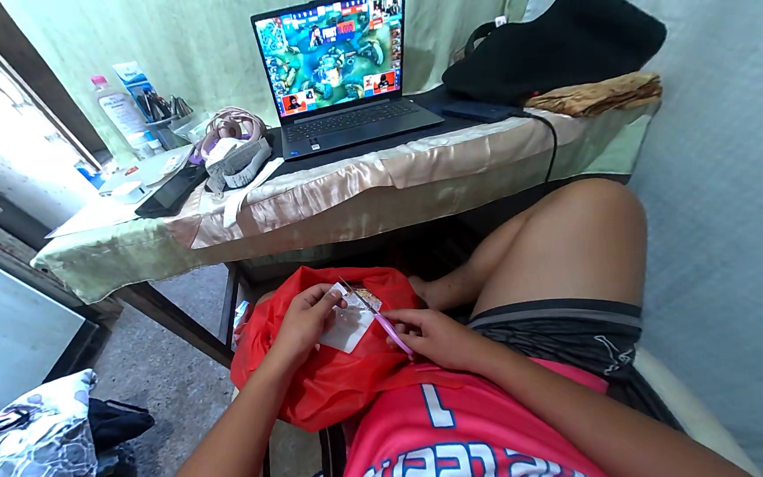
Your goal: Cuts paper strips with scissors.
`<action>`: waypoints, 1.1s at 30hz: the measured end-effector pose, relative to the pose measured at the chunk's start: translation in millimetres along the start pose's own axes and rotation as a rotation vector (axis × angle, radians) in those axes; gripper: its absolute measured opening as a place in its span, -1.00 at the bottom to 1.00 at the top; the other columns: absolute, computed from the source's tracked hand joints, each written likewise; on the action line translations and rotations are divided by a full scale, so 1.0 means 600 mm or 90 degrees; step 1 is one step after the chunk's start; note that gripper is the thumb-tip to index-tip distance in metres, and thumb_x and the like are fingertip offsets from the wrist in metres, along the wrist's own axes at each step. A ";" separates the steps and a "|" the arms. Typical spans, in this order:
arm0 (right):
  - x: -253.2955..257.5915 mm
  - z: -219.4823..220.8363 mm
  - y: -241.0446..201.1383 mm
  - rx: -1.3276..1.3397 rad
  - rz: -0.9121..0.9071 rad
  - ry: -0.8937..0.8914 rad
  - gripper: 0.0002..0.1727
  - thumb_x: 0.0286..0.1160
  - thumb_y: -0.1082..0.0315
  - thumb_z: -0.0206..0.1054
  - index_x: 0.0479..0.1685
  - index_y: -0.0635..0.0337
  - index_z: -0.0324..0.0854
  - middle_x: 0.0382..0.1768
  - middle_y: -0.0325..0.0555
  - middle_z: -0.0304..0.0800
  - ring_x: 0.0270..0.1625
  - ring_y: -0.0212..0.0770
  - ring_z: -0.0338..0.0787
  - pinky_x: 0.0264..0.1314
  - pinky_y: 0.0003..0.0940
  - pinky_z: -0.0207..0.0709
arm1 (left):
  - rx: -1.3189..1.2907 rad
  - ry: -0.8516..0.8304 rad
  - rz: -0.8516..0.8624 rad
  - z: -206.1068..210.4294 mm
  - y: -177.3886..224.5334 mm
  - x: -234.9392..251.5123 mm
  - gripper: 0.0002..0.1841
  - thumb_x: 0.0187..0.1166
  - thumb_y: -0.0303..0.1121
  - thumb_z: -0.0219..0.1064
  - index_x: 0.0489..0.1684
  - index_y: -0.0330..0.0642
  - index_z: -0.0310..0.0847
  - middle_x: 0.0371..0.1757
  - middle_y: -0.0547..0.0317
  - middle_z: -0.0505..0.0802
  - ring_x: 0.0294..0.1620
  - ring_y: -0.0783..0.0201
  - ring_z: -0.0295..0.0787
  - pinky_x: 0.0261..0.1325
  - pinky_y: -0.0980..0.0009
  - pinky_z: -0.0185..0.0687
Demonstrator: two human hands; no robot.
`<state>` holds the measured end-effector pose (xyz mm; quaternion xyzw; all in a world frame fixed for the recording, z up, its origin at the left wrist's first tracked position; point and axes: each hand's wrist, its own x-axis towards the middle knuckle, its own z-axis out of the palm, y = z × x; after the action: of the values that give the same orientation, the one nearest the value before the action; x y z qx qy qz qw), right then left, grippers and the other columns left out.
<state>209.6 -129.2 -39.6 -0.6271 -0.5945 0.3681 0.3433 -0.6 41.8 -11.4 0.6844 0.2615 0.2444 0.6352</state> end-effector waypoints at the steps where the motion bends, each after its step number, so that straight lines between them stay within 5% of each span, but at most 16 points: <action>1: 0.000 0.000 0.001 -0.001 -0.001 0.001 -0.50 0.72 0.15 0.29 0.63 -0.08 0.51 -0.14 -0.27 0.84 -0.31 -0.43 0.80 -0.19 -0.48 0.73 | 0.002 0.000 0.002 -0.001 -0.001 0.000 -0.76 0.80 -0.31 0.17 0.01 -0.25 0.73 -0.26 0.18 0.80 -0.62 0.46 0.44 -0.57 0.57 0.35; 23: -0.001 0.000 0.000 -0.002 -0.006 -0.002 -0.50 0.72 0.13 0.30 0.61 -0.06 0.52 -0.14 -0.26 0.84 -0.31 -0.43 0.80 -0.20 -0.48 0.74 | -0.011 0.000 0.000 -0.002 0.000 0.001 -0.74 0.82 -0.28 0.12 -0.07 -0.21 0.72 -0.39 0.23 0.72 -0.70 0.48 0.32 -0.66 0.58 0.23; 30: 0.000 -0.001 -0.001 -0.008 -0.001 -0.002 -0.51 0.74 0.15 0.27 0.62 -0.08 0.51 -0.12 -0.27 0.85 -0.29 -0.43 0.80 -0.19 -0.47 0.73 | -0.014 -0.005 0.007 -0.001 0.001 0.000 -0.76 0.82 -0.29 0.15 0.07 -0.19 0.71 -0.32 0.21 0.75 -0.69 0.49 0.32 -0.67 0.59 0.21; 33: 0.000 -0.002 -0.003 -0.013 0.001 -0.003 -0.51 0.73 0.15 0.28 0.62 -0.08 0.51 -0.09 -0.26 0.85 -0.26 -0.42 0.81 -0.16 -0.45 0.74 | -0.022 0.000 -0.015 0.002 0.008 -0.003 -0.72 0.85 -0.29 0.11 0.14 -0.26 0.70 -0.11 0.07 0.90 -0.60 0.39 0.64 -0.56 0.52 0.55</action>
<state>209.5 -129.4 -37.5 -0.6299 -0.5986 0.3637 0.3357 -1.0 39.8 -6.9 0.6703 0.2654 0.2415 0.6496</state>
